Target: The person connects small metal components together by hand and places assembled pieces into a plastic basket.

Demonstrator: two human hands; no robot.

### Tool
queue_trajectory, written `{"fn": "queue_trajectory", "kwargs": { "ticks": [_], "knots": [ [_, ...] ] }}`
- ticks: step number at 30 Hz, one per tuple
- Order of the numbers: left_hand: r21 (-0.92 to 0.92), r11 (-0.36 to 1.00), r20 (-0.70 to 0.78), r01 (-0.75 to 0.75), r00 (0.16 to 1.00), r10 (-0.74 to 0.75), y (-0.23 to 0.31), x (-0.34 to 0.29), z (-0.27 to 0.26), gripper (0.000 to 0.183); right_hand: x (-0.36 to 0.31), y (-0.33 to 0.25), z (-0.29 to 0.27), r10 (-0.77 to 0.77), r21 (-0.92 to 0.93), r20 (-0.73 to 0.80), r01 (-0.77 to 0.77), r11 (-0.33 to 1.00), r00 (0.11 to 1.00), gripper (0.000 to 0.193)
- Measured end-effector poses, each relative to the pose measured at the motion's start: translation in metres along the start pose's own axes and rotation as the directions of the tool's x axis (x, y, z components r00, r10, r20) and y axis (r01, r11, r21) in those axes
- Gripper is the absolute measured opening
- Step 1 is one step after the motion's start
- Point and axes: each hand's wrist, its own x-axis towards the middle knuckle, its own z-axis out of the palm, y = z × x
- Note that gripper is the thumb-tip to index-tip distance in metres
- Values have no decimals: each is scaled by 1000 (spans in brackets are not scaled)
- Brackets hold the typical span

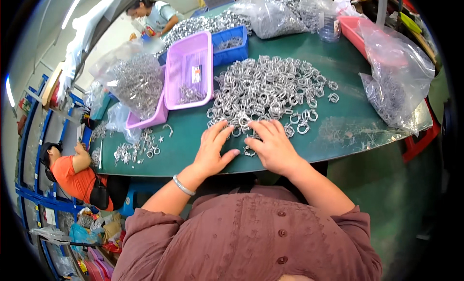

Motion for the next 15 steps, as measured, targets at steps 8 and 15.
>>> {"fn": "queue_trajectory", "kwargs": {
  "ticks": [8,15],
  "knots": [
    [-44,999,-140,25,990,-31,-26,-4,-6,40,2,2,2,17,69,-32,-15,998,999,25],
    [-198,966,-116,-167,982,146,-8,18,-9,34,4,0,0,90,66,-29,-88,994,995,32]
  ]
}}
